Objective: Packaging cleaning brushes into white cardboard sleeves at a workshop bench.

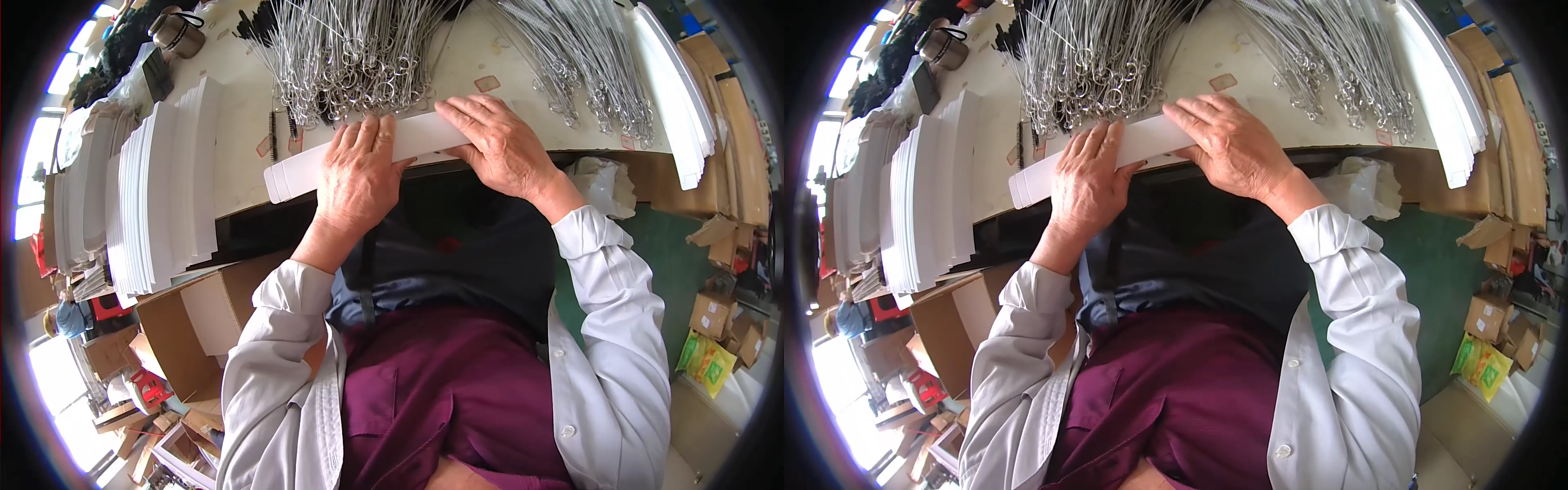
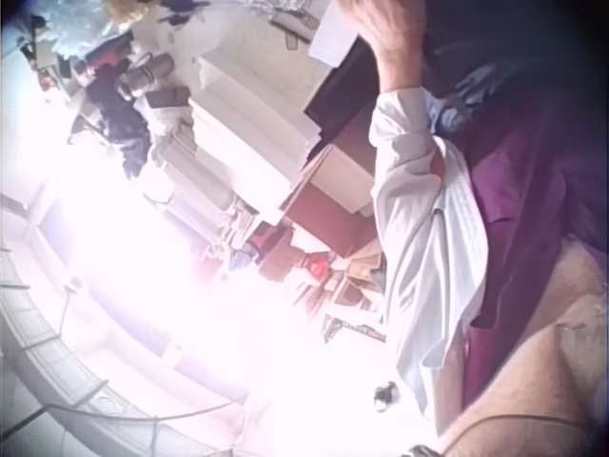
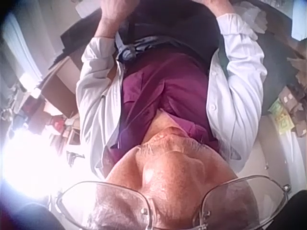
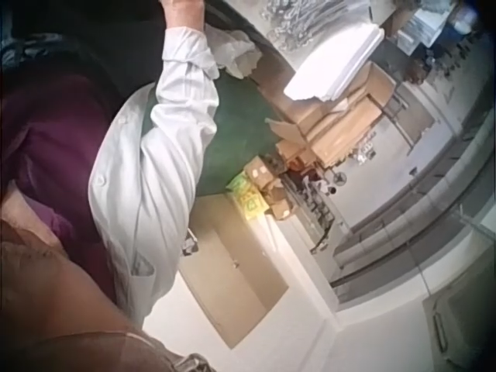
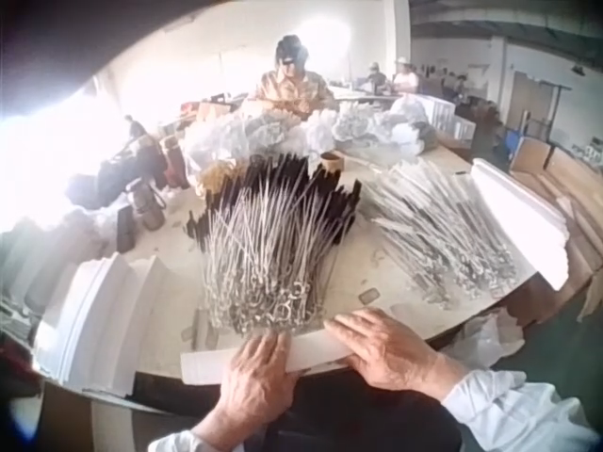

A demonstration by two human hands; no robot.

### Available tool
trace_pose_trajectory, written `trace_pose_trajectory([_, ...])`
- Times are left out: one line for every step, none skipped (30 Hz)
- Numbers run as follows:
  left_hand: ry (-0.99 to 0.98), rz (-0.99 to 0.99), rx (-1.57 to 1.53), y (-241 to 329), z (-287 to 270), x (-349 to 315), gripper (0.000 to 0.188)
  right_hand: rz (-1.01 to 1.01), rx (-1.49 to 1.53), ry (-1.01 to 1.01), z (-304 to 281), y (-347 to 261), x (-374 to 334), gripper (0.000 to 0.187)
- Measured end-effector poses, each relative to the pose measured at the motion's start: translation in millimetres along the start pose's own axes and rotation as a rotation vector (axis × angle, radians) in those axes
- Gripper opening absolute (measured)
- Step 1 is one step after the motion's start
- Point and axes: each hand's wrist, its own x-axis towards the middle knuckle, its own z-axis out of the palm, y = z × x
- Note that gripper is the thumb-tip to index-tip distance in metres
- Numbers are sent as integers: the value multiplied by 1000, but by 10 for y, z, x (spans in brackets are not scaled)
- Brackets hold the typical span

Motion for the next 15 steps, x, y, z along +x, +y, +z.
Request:
trace_pose_trajectory([-2,-2,-1,20,5,-12,60,1,2,-2,-15,-9,-7,62])
trace_pose_trajectory([-8,-23,-19,43,8,-27,60,-14,-31,-23,-31,-16,-14,60])
trace_pose_trajectory([-14,-44,-38,60,6,-46,61,-29,-64,-43,-38,-23,-26,60])
trace_pose_trajectory([-14,-46,-38,71,6,-75,61,-30,-63,-45,-28,-20,-47,60])
trace_pose_trajectory([-9,-30,-17,80,17,-115,62,-53,-65,-57,-5,-15,-77,64])
trace_pose_trajectory([-3,-14,3,89,33,-159,63,-76,-67,-69,5,-19,-109,68])
trace_pose_trajectory([-2,-15,5,97,63,-201,63,-70,-88,-108,-9,-57,-149,73])
trace_pose_trajectory([-24,-8,36,113,110,-247,64,-72,-89,-106,7,-86,-160,73])
trace_pose_trajectory([-47,-2,66,112,149,-273,66,-48,-116,-102,45,-116,-162,74])
trace_pose_trajectory([-46,3,62,115,181,-279,66,-17,-147,-99,64,-147,-169,76])
trace_pose_trajectory([-48,6,105,112,208,-282,68,-14,-167,-125,107,-194,-135,74])
trace_pose_trajectory([-50,9,148,110,219,-282,69,-9,-170,-124,146,-255,-88,74])
trace_pose_trajectory([-50,9,145,101,224,-294,69,-43,-176,-145,186,-304,-43,74])
trace_pose_trajectory([-58,6,137,70,211,-325,68,-78,-180,-166,212,-316,-34,74])
trace_pose_trajectory([-67,2,130,34,190,-364,67,-79,-198,-142,252,-228,-83,72])
